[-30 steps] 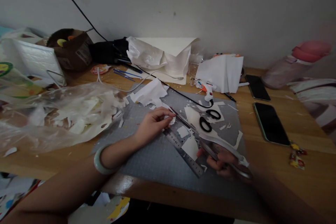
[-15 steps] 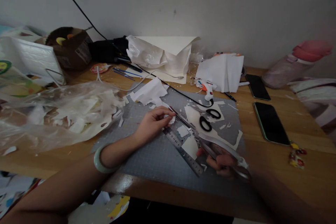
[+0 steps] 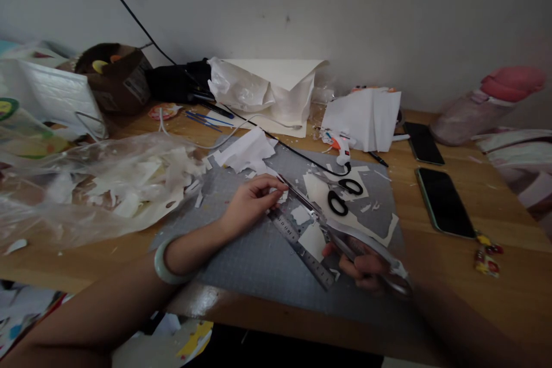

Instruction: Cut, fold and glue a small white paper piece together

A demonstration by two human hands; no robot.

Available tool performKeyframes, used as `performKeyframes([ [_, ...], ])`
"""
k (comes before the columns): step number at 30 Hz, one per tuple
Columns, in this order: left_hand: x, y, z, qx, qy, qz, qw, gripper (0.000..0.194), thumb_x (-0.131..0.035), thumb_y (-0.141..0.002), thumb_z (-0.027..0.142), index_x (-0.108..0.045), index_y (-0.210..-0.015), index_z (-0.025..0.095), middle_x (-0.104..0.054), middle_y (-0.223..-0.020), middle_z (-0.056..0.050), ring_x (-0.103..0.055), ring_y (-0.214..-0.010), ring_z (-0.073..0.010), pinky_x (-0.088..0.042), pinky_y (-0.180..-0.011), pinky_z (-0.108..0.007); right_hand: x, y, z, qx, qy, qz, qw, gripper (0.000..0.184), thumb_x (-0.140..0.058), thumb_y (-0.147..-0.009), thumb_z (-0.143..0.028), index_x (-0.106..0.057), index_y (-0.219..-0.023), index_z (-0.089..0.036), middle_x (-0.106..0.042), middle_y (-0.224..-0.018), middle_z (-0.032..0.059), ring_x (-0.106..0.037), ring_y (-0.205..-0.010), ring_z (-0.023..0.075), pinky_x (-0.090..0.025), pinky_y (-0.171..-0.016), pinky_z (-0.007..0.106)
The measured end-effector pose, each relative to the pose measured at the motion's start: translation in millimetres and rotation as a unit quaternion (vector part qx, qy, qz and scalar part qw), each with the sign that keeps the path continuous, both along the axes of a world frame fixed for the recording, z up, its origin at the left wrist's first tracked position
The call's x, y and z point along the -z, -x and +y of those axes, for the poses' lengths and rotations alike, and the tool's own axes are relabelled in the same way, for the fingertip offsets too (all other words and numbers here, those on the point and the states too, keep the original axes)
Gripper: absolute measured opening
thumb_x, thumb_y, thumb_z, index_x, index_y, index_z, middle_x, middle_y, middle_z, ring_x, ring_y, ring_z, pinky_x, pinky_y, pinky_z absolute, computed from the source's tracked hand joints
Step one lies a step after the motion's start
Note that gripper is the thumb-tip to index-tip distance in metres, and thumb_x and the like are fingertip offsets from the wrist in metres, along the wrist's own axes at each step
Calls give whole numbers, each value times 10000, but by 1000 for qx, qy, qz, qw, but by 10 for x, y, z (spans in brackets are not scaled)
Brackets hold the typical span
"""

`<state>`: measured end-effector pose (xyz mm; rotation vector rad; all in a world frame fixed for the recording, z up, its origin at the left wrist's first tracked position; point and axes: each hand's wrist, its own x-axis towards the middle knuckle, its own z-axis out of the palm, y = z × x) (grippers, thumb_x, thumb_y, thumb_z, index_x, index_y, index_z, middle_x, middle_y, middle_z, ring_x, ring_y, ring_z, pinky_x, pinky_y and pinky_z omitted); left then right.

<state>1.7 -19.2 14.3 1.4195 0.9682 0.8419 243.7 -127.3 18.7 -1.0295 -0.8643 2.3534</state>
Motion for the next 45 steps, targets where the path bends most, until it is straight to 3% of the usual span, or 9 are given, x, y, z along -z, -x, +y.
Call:
performKeyframes([
  [13,-22,3,3,-4,6,-10,1000,110,-594,-713,228,-635,-782,154,-588,-814,-16,-508,-520,-53,-440,-485,-178,32,-15,3,-3,20,-4,1000,449,-684,-687,-351,-525,-1068,-174,-345,-542,-116,-220,-323,-14,-151,-289,129],
  [21,17,1,-2,-1,6,-16,1000,107,-593,-724,251,-611,-781,163,-595,-819,-16,-497,-527,-57,-438,-495,-184,16,43,-26,-4,-78,-21,997,475,-612,-729,-496,-523,-1053,-159,-316,-539,-109,-150,-355,-8,-111,-305,157],
  [29,-6,0,-8,-12,19,-27,999,87,-589,-722,233,-607,-765,160,-573,-759,-4,-509,-528,-60,-437,-501,-185,-88,33,-19,4,-62,-16,998,483,-556,-723,-615,-534,-928,-179,-279,-559,-97,-124,-366,-3,-69,-323,180],
  [35,-18,-2,-4,-22,23,-28,999,106,-605,-710,231,-633,-787,164,-588,-764,-10,-508,-518,-59,-434,-493,-189,-75,2,-24,-12,-71,-9,997,417,-575,-749,-551,-529,-964,-196,-321,-578,-87,-150,-378,3,-94,-340,186],
  [45,-19,3,-9,-10,3,-18,1000,130,-606,-711,243,-637,-794,148,-586,-825,-15,-516,-519,-50,-448,-494,-186,-88,24,-15,-10,-40,-15,999,432,-653,-669,-507,-521,-927,-187,-329,-571,-91,-155,-383,4,-78,-343,194],
])
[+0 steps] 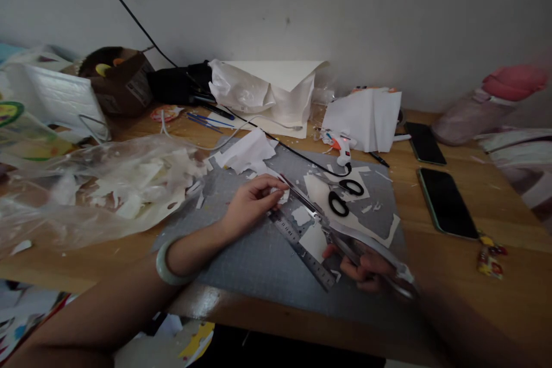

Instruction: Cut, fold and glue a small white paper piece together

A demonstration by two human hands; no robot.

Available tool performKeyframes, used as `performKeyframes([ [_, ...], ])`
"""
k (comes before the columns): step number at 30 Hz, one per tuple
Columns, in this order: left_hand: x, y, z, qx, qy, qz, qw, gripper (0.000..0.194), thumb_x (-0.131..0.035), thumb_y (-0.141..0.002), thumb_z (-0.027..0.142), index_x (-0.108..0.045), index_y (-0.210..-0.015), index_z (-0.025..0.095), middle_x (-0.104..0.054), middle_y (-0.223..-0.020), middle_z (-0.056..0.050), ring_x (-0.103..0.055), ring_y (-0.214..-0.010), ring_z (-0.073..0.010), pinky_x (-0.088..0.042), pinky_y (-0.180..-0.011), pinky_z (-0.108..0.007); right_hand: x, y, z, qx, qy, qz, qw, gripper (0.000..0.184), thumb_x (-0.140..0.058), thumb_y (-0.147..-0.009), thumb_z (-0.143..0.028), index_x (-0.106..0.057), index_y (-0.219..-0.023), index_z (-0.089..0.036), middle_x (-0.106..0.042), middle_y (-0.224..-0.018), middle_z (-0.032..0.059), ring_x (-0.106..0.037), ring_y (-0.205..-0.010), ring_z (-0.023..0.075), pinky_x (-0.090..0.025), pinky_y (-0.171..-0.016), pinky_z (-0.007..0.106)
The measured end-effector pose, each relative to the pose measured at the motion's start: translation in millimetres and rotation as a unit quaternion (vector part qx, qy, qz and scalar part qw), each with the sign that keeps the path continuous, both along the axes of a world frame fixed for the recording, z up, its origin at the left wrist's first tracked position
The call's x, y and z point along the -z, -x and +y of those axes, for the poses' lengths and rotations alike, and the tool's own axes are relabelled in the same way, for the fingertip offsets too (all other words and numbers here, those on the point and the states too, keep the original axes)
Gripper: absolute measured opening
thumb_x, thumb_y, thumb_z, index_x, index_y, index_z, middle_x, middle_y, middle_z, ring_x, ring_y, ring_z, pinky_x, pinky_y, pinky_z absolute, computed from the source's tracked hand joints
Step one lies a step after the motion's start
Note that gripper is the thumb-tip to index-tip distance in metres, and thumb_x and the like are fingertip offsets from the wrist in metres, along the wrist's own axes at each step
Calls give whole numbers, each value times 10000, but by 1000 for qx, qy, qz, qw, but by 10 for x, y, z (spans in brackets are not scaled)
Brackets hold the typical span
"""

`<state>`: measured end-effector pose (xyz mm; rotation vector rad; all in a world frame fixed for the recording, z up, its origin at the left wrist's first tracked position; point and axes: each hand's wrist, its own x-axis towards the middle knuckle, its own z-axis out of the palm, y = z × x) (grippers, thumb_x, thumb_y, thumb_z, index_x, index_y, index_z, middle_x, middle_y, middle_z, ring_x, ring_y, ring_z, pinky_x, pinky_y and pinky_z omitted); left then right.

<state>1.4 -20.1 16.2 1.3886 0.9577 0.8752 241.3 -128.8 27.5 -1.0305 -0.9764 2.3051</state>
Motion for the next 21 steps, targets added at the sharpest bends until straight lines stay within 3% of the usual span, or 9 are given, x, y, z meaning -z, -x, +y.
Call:
performKeyframes([
  [6,13,12,-3,10,-22,15,1000,123,-582,-735,221,-640,-813,146,-580,-850,-25,-519,-542,-52,-457,-507,-186,10,12,-1,-2,10,-8,1000,411,-662,-674,-445,-528,-954,-176,-317,-546,-100,-163,-382,1,-86,-330,175],
  [13,31,23,-8,23,-57,31,998,148,-571,-751,227,-654,-840,144,-589,-908,-55,-542,-630,-82,-477,-523,-190,108,-25,13,-9,27,52,998,464,-661,-705,-399,-511,-1073,-160,-301,-551,-111,-183,-352,-16,-125,-304,141],
  [21,23,22,-8,25,-48,23,998,146,-565,-753,208,-652,-852,145,-588,-897,-42,-530,-564,-58,-470,-512,-192,132,-35,14,-17,20,81,996,431,-662,-727,-417,-540,-1047,-155,-299,-550,-109,-174,-357,-19,-132,-313,133],
])
